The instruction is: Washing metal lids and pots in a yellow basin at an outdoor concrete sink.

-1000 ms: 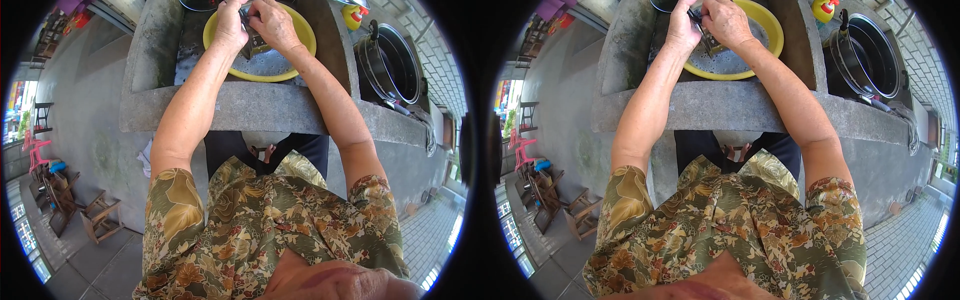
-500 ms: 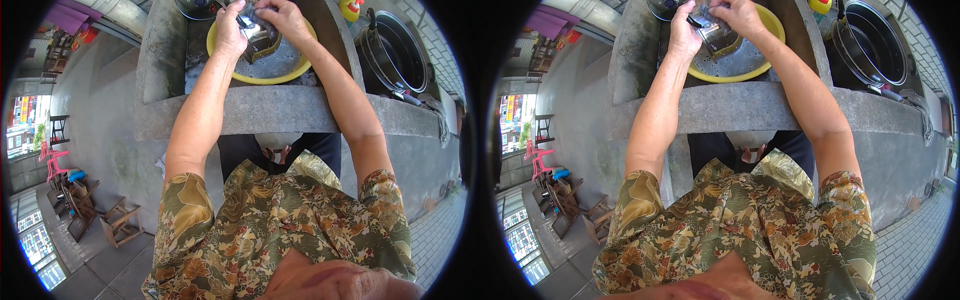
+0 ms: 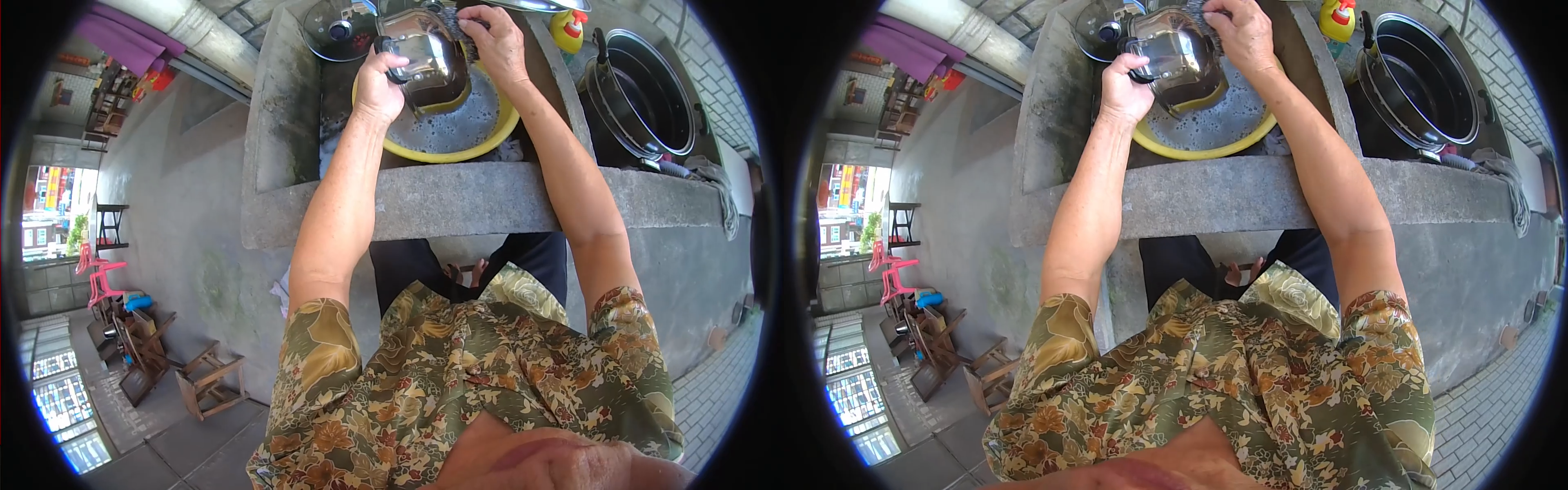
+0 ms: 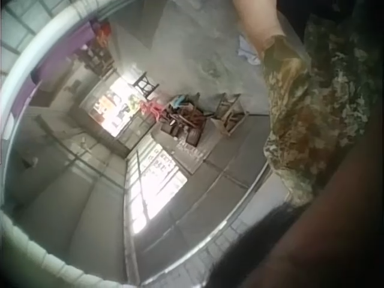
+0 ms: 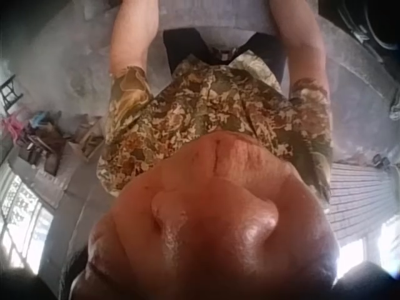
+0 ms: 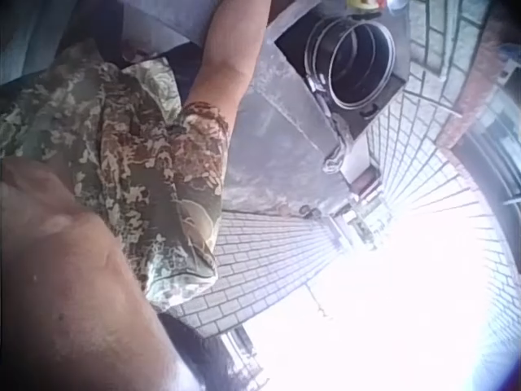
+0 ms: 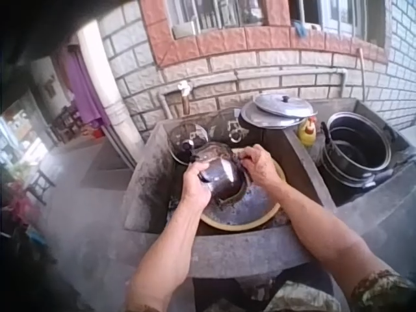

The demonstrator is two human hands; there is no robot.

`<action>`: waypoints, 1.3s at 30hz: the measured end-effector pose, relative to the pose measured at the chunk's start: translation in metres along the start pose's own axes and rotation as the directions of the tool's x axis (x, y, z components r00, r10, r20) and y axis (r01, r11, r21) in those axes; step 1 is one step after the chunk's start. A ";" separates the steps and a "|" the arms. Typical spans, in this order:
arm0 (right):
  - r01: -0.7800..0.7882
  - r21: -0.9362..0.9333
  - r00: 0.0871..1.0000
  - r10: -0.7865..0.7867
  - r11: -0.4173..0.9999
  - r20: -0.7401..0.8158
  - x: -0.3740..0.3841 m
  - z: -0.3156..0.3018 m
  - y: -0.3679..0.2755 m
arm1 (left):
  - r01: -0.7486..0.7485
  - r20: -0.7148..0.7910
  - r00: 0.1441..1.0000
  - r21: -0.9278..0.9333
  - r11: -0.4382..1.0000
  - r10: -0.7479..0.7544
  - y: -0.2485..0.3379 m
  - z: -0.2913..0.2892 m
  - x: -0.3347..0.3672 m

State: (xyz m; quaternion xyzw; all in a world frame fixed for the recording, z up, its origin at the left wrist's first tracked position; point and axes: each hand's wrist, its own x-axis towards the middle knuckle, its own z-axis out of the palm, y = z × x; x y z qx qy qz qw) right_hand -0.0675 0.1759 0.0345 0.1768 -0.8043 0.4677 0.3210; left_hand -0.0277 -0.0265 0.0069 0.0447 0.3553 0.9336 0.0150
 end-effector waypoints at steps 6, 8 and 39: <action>0.151 0.092 0.987 -0.145 0.984 -0.065 -0.013 -0.005 -0.020 | 0.132 0.154 0.975 0.185 0.974 -0.161 0.001 0.016 -0.014; 0.311 -0.014 0.950 -0.310 0.950 0.036 -0.024 0.005 -0.039 | 0.104 0.154 0.976 0.280 0.954 -0.152 -0.002 0.014 -0.010; 0.432 0.078 0.838 -0.432 0.898 0.332 -0.019 0.031 0.001 | 0.112 0.292 0.851 0.710 0.695 -0.436 -0.001 0.024 -0.013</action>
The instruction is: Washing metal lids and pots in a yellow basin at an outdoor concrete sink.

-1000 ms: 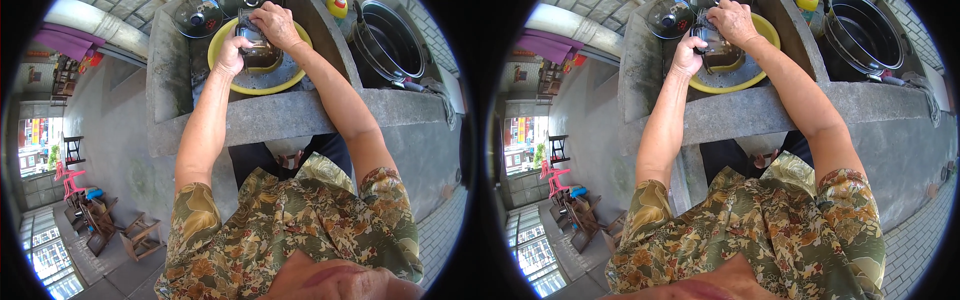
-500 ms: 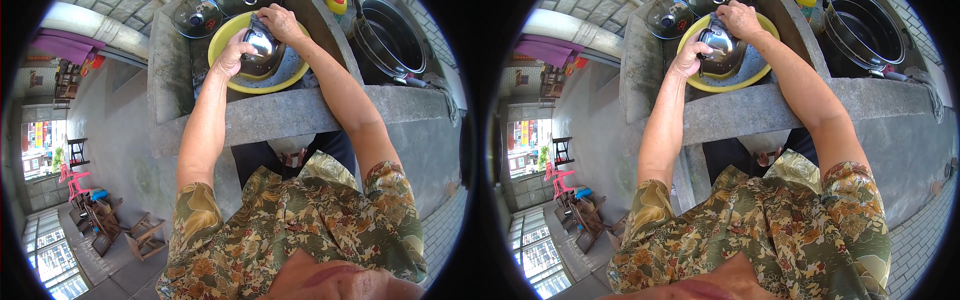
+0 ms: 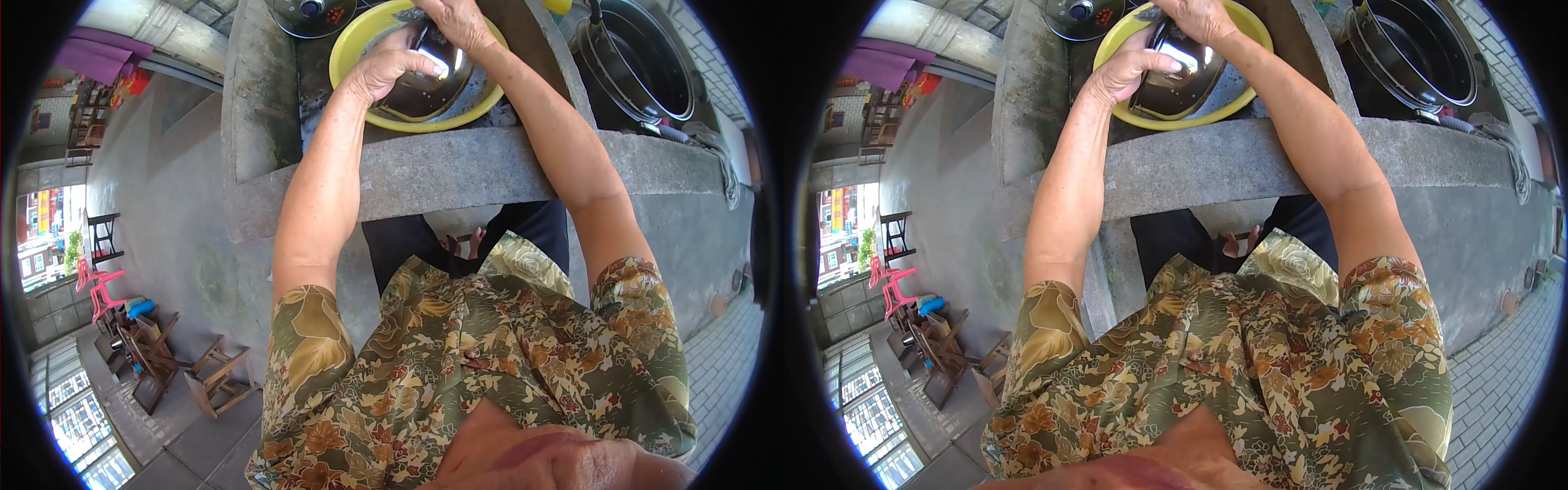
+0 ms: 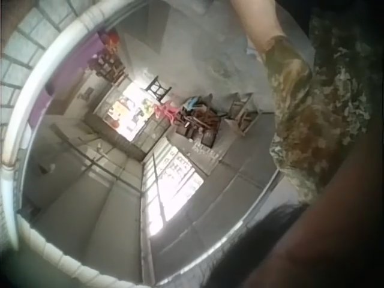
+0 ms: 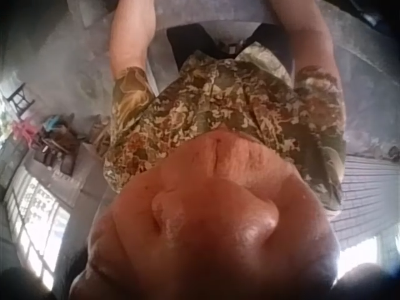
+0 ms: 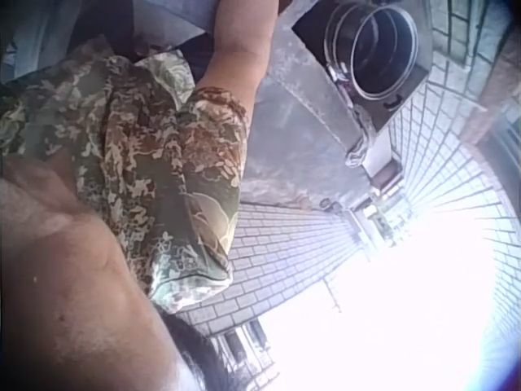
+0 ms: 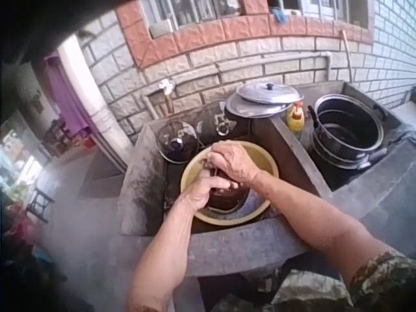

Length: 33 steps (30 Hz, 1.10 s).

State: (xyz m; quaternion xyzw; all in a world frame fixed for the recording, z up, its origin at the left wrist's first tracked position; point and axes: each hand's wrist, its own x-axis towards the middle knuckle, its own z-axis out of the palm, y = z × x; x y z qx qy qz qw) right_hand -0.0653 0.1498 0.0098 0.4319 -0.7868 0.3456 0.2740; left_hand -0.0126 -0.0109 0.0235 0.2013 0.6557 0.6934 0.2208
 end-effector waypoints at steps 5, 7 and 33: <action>-0.517 0.326 0.830 0.556 0.792 -0.033 0.009 -0.012 0.001 | 0.011 -0.009 1.000 0.199 0.980 -0.009 0.003 0.007 -0.009; -0.603 0.555 0.703 0.711 0.573 0.030 0.017 -0.023 0.003 | 0.060 -0.038 0.998 0.214 0.975 -0.053 -0.006 -0.001 -0.002; -0.526 0.439 0.806 0.592 0.729 -0.018 0.031 -0.020 0.003 | 0.208 -0.195 0.969 0.307 0.929 -0.152 -0.007 -0.018 -0.008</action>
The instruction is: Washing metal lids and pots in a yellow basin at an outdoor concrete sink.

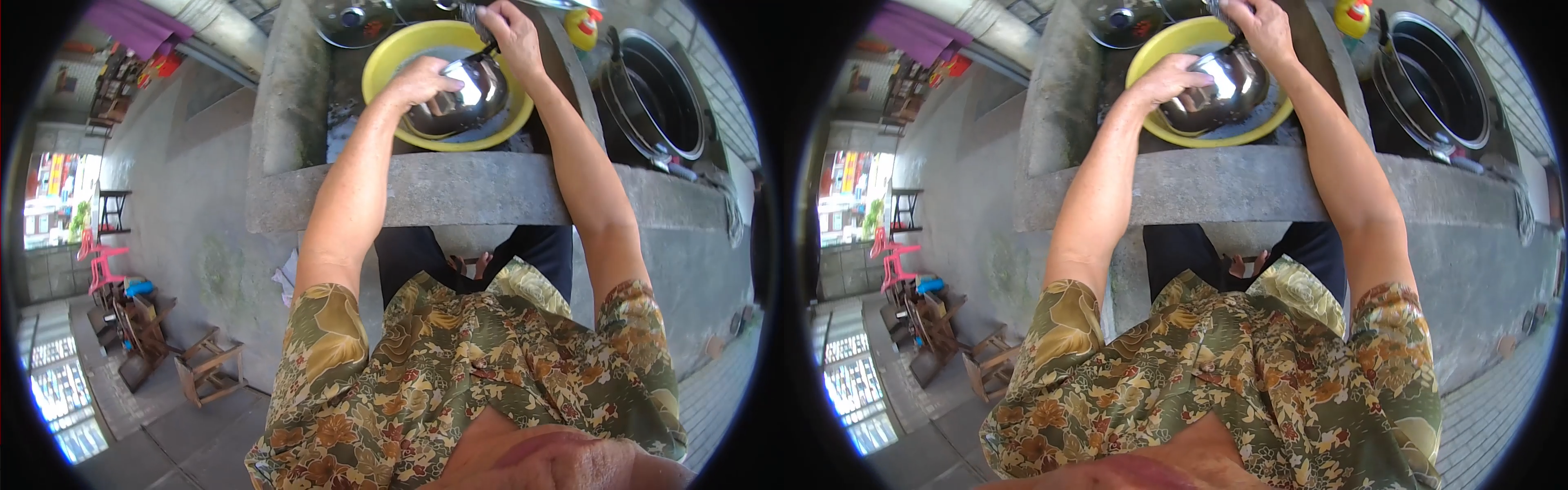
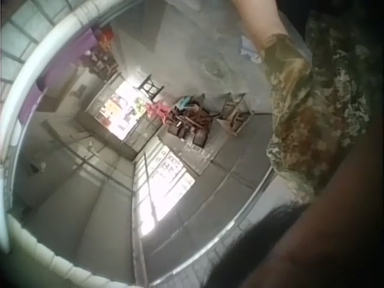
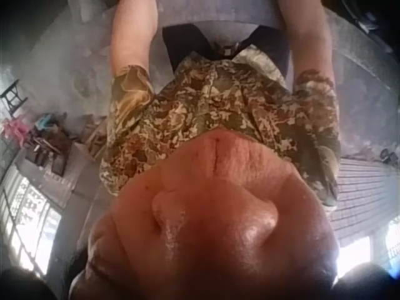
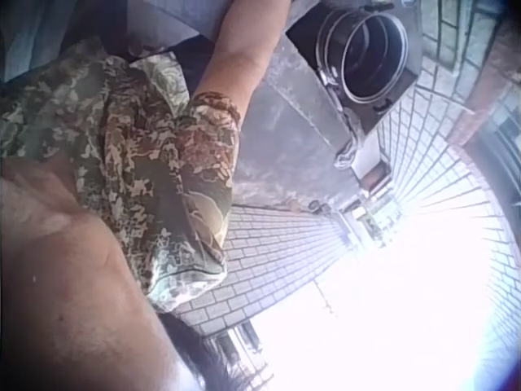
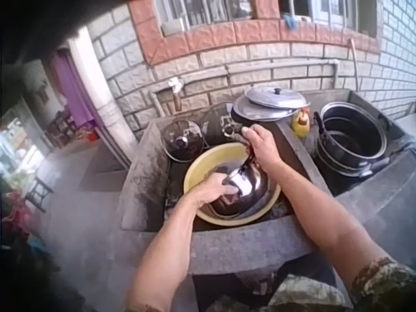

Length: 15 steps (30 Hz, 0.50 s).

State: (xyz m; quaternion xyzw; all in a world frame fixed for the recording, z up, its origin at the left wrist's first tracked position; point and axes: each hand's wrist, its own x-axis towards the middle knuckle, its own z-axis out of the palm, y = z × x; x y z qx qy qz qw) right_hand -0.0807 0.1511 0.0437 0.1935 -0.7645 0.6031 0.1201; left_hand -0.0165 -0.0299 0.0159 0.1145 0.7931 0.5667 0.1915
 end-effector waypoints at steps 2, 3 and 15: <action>0.207 -0.286 0.978 -0.202 0.936 0.045 -0.023 0.004 0.006 | -0.044 -0.019 0.999 0.042 0.998 0.044 -0.012 -0.004 0.001; 0.276 -0.345 0.961 -0.271 0.897 0.064 -0.024 0.003 0.010 | -0.022 -0.043 0.999 0.042 0.999 0.023 -0.016 0.005 0.008; -0.198 0.508 0.941 0.308 0.838 -0.141 0.007 -0.034 0.061 | 0.007 -0.231 0.971 0.290 0.957 0.063 0.004 0.023 0.006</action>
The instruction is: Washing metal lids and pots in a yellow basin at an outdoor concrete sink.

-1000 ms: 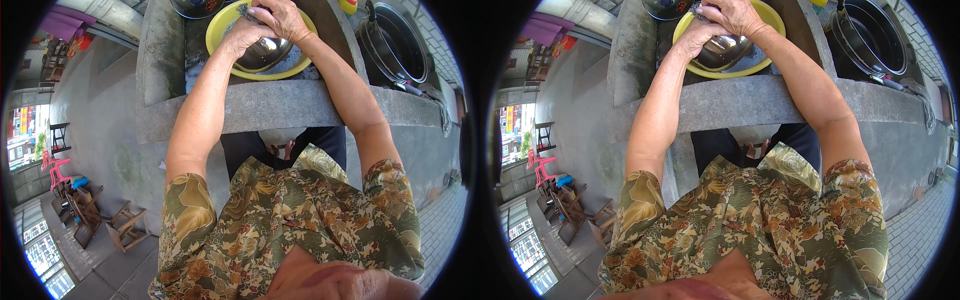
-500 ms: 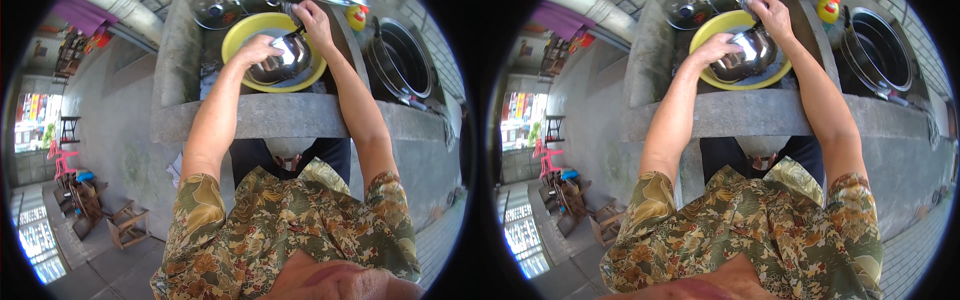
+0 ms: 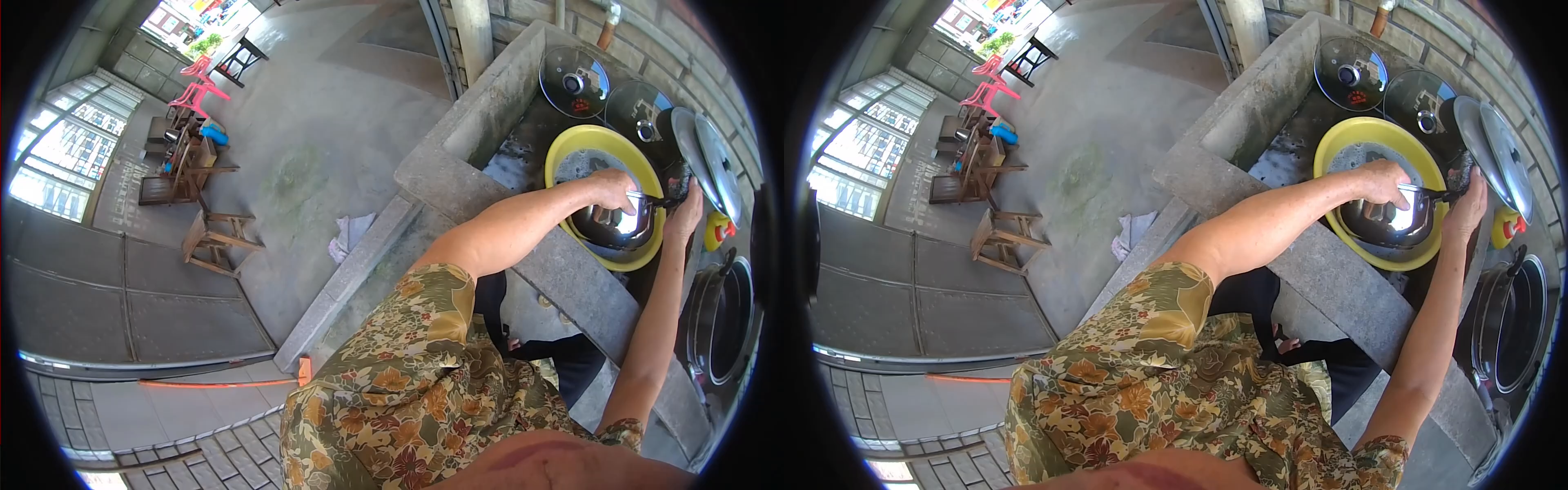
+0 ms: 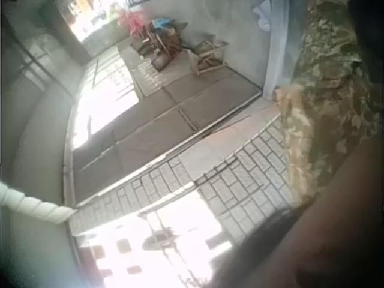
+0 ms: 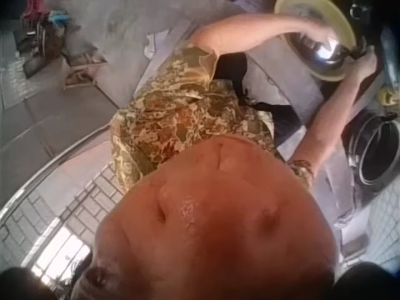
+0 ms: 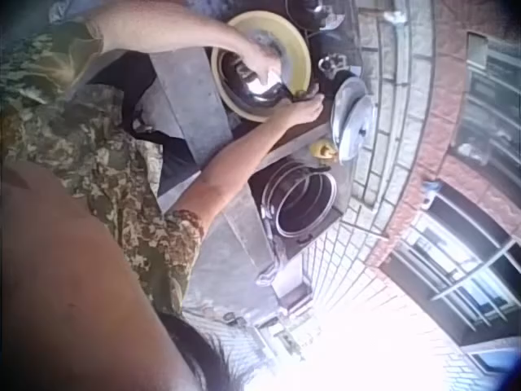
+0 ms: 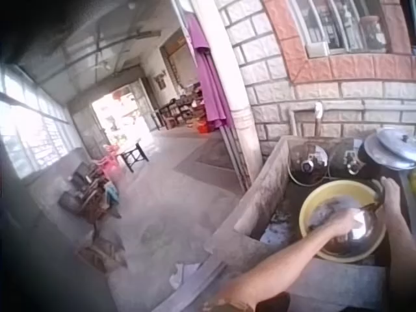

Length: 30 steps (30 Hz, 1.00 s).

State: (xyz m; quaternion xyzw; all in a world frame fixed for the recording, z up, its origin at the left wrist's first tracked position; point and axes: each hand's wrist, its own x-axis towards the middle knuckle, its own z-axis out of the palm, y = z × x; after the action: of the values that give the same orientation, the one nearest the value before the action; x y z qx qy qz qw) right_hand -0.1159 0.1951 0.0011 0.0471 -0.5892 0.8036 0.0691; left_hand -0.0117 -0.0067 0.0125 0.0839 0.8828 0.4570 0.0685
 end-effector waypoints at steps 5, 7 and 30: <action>0.550 -0.426 0.833 -0.441 0.718 0.334 -0.020 0.016 -0.004 | 0.028 -0.128 0.991 -0.102 0.994 -0.041 0.011 -0.005 -0.001; 0.644 -0.576 0.759 -0.512 0.504 0.401 -0.023 0.022 -0.006 | -0.041 -0.181 0.983 -0.069 0.997 0.028 0.010 0.006 -0.001; 0.516 -0.786 0.855 -0.253 0.341 0.452 -0.040 0.035 -0.025 | -0.058 -0.161 0.984 0.142 0.988 0.081 0.001 0.016 0.003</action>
State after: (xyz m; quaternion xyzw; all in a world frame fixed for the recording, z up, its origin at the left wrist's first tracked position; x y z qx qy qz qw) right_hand -0.0721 0.1668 0.0285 0.2432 -0.8942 0.3199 0.1973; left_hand -0.0113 0.0070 0.0038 0.0810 0.9112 0.4030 -0.0272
